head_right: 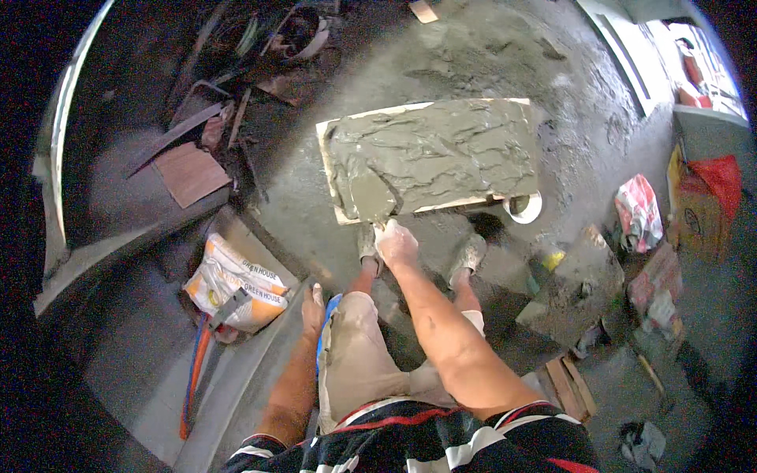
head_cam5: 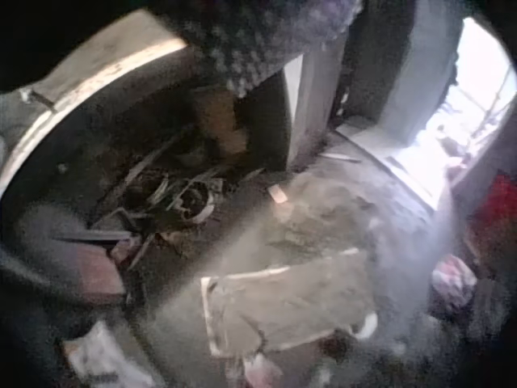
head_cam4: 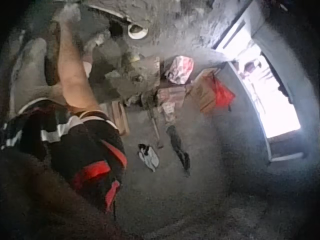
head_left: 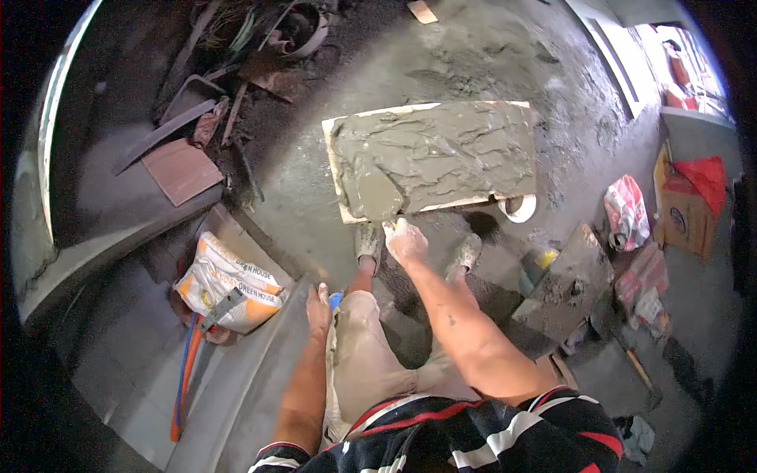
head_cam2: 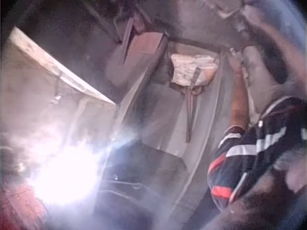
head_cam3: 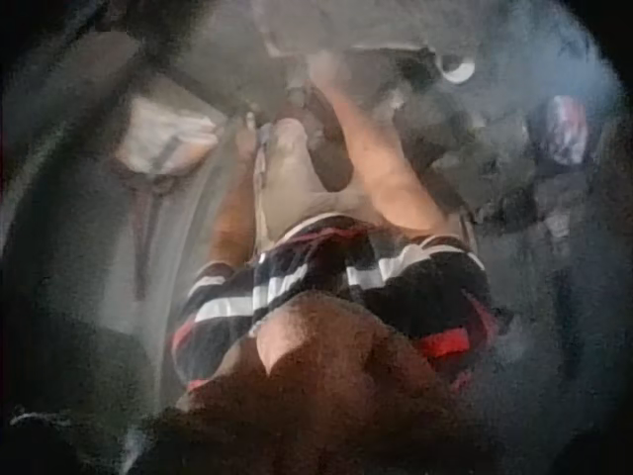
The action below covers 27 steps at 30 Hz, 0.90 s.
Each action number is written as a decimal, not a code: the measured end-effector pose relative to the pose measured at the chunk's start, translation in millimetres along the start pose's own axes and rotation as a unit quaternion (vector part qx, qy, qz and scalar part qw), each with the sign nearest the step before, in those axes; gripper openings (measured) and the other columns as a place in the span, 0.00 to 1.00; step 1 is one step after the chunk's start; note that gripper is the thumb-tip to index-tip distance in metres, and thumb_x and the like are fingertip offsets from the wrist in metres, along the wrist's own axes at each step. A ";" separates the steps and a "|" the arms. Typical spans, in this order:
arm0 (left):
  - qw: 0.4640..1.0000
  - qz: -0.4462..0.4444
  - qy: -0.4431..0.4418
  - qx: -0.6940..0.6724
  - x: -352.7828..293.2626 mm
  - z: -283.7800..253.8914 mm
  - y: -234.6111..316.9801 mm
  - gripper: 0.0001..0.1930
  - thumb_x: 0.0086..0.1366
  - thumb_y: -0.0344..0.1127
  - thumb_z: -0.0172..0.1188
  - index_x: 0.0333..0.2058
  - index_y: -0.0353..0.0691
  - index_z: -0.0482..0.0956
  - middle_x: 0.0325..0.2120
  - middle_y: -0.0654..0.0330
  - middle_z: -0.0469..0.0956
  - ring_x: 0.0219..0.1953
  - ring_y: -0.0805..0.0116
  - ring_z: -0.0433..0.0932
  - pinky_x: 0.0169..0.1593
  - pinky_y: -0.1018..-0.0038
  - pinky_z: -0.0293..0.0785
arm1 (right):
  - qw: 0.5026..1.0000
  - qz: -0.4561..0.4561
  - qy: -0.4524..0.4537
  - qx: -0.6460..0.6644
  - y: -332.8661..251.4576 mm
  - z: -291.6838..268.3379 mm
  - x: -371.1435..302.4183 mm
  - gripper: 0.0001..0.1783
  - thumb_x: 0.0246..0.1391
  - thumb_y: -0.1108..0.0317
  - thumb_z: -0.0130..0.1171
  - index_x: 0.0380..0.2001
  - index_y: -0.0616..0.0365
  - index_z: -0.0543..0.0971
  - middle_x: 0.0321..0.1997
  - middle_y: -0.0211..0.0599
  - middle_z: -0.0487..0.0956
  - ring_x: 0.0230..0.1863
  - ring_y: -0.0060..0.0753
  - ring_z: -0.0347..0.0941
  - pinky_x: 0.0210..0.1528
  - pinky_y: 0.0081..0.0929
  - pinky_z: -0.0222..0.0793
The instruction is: The person applies mortar to the back of a tile and then presses the tile onto a wall above a sink, using a mallet to tap it into place.
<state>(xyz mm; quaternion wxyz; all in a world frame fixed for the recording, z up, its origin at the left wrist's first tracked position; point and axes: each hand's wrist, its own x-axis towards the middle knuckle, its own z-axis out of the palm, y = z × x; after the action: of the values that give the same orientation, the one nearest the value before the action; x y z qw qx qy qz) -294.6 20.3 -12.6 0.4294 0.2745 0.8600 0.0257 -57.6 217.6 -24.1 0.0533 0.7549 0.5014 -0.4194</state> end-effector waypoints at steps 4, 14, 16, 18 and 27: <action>0.999 0.045 -0.005 0.002 1.9 13.7 -6.5 0.39 0.77 0.58 0.46 0.66 0.22 0.63 0.65 0.31 0.66 0.69 0.37 0.64 0.71 0.58 0.60 | 0.998 0.014 -0.053 -0.016 62.3 -59.3 -27.4 0.29 0.68 0.41 0.48 0.46 0.59 0.79 0.44 0.59 0.84 0.51 0.62 0.80 0.52 0.54 0.73; 0.989 0.108 -0.085 0.061 50.5 47.9 -8.7 0.44 0.77 0.63 0.40 0.68 0.21 0.59 0.67 0.32 0.62 0.70 0.38 0.61 0.74 0.58 0.55 | 0.765 0.355 0.468 0.264 437.0 -63.4 -124.3 0.23 0.61 0.48 0.62 0.38 0.61 0.78 0.32 0.52 0.82 0.35 0.62 0.79 0.40 0.53 0.73; 0.996 0.036 -0.083 0.012 51.0 53.3 10.0 0.47 0.75 0.66 0.42 0.69 0.21 0.57 0.67 0.31 0.63 0.70 0.39 0.62 0.73 0.58 0.57 | 0.706 0.476 0.507 0.133 516.2 -67.7 -138.9 0.22 0.60 0.49 0.63 0.39 0.60 0.78 0.35 0.47 0.82 0.35 0.54 0.80 0.41 0.51 0.74; 0.994 0.081 -0.059 0.034 44.7 56.0 25.8 0.46 0.75 0.66 0.42 0.69 0.22 0.57 0.67 0.31 0.64 0.70 0.40 0.63 0.72 0.58 0.57 | 0.644 0.512 0.489 0.288 582.0 -82.7 -146.9 0.16 0.62 0.51 0.59 0.36 0.54 0.76 0.31 0.41 0.79 0.31 0.48 0.77 0.35 0.49 0.72; 0.995 0.098 0.014 0.011 37.6 51.9 56.8 0.42 0.77 0.62 0.43 0.68 0.24 0.60 0.65 0.37 0.67 0.67 0.46 0.66 0.70 0.61 0.60 | 0.640 0.539 0.450 0.313 643.8 -106.3 -142.5 0.18 0.67 0.59 0.56 0.48 0.63 0.80 0.33 0.37 0.81 0.36 0.41 0.78 0.47 0.41 0.73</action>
<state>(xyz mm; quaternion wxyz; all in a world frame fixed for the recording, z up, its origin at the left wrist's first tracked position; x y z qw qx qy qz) -248.0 77.1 -56.6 0.4099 0.3618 0.8350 0.0620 499.5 -147.0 -77.0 -0.2017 0.9584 -0.1937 -0.0570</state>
